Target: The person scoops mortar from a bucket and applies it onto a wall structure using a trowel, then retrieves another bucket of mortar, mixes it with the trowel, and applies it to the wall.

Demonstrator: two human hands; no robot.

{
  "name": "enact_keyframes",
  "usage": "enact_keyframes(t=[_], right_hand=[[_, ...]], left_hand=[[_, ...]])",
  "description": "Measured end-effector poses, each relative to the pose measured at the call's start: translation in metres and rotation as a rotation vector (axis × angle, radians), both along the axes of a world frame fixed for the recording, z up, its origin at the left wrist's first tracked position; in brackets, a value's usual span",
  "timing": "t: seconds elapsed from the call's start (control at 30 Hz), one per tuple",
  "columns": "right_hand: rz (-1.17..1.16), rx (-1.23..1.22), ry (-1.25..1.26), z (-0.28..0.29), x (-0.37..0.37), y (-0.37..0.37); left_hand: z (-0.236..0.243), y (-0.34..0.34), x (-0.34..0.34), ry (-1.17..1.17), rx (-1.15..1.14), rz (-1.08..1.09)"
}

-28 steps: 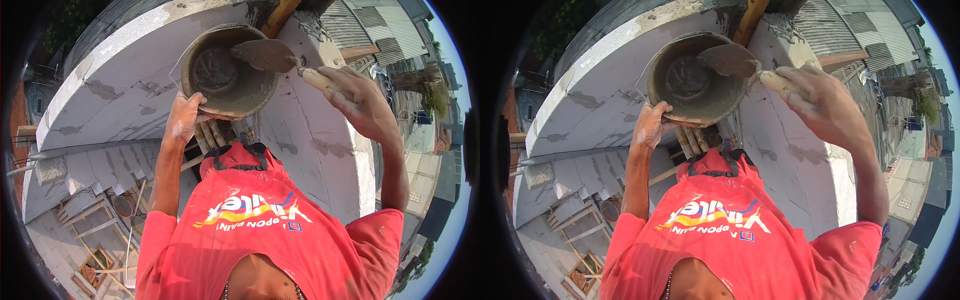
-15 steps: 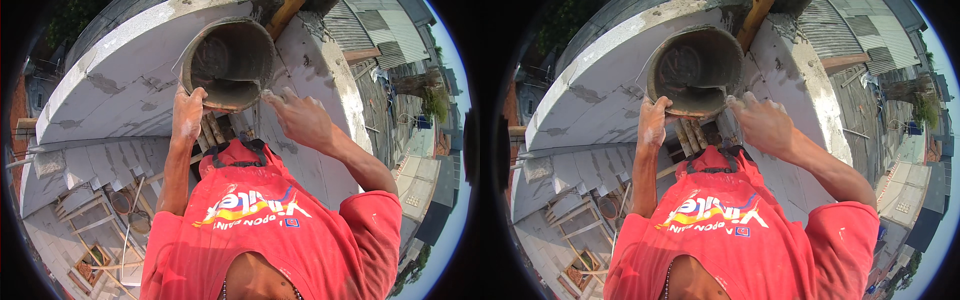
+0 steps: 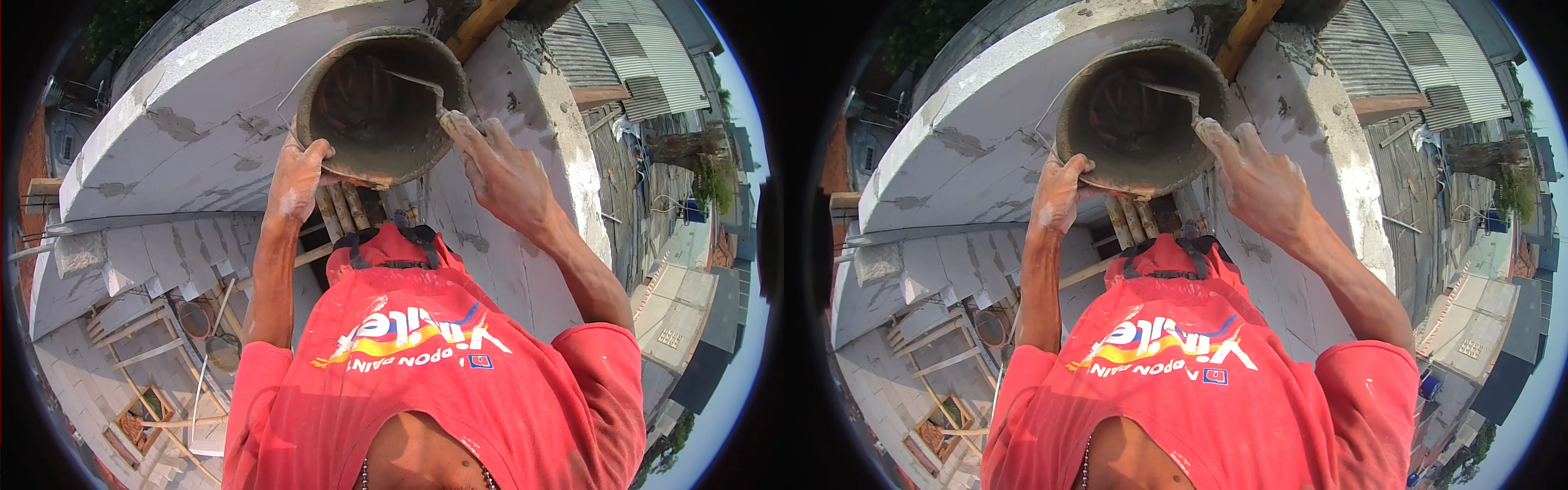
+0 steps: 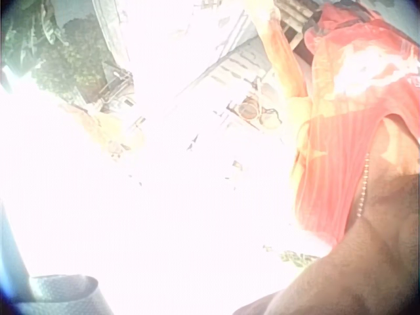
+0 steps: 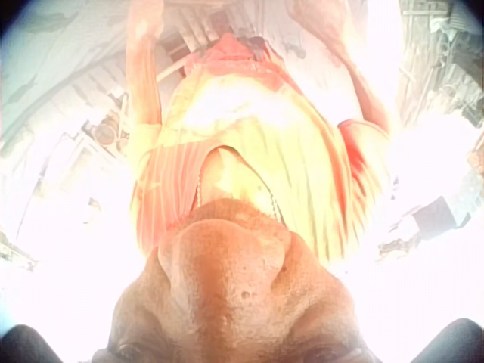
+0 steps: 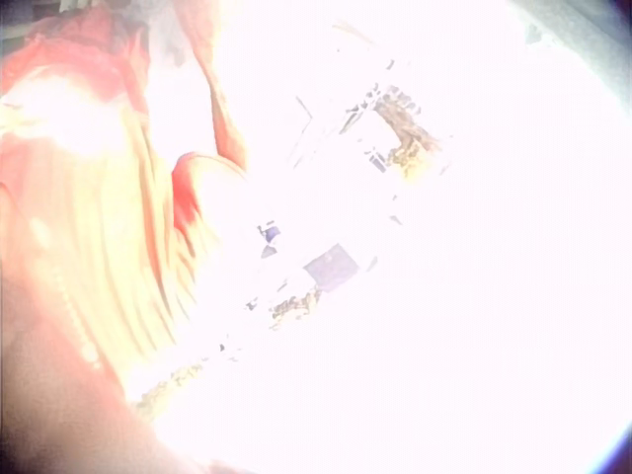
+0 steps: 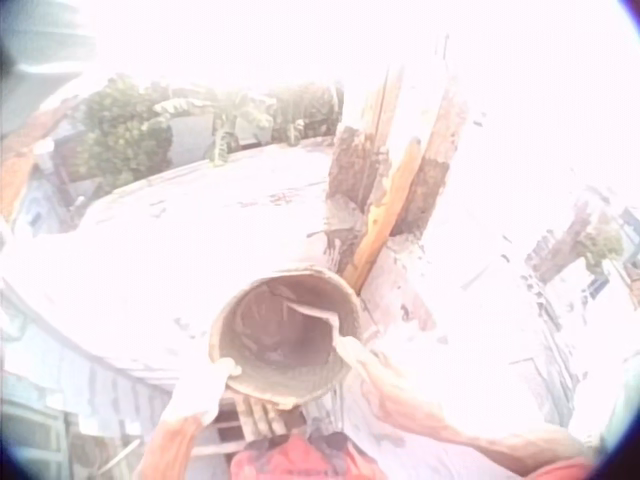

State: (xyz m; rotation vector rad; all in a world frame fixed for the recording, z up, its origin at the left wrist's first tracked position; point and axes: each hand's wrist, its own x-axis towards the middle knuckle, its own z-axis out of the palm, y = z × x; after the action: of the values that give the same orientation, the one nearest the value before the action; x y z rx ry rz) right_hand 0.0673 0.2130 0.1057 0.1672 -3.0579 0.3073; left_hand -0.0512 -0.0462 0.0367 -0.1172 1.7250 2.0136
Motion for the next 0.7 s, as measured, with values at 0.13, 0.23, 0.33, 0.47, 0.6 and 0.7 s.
enact_keyframes(t=[0.13,0.23,0.33,0.47,0.6,0.7], right_hand=[[0.036,0.002,-0.013,-0.018,0.002,0.002],[0.083,0.076,-0.249,-0.003,0.013,0.004],[0.057,0.017,-0.154,0.013,0.012,0.005],[-0.135,0.044,0.016,0.041,0.015,0.012],[-0.389,0.068,-0.429,0.044,0.007,-0.004],[-0.183,-0.140,-0.463,0.019,-0.002,-0.003]], left_hand=[[-0.004,0.000,-0.006,0.022,0.058,-0.027],[0.000,0.000,-0.007,0.016,0.077,-0.004],[0.003,0.000,-0.005,0.003,0.066,-0.011],[0.010,0.014,0.002,0.045,0.062,0.002],[-0.008,0.034,0.018,0.167,0.087,0.072],[-0.028,0.043,0.024,0.211,-0.100,0.075]])
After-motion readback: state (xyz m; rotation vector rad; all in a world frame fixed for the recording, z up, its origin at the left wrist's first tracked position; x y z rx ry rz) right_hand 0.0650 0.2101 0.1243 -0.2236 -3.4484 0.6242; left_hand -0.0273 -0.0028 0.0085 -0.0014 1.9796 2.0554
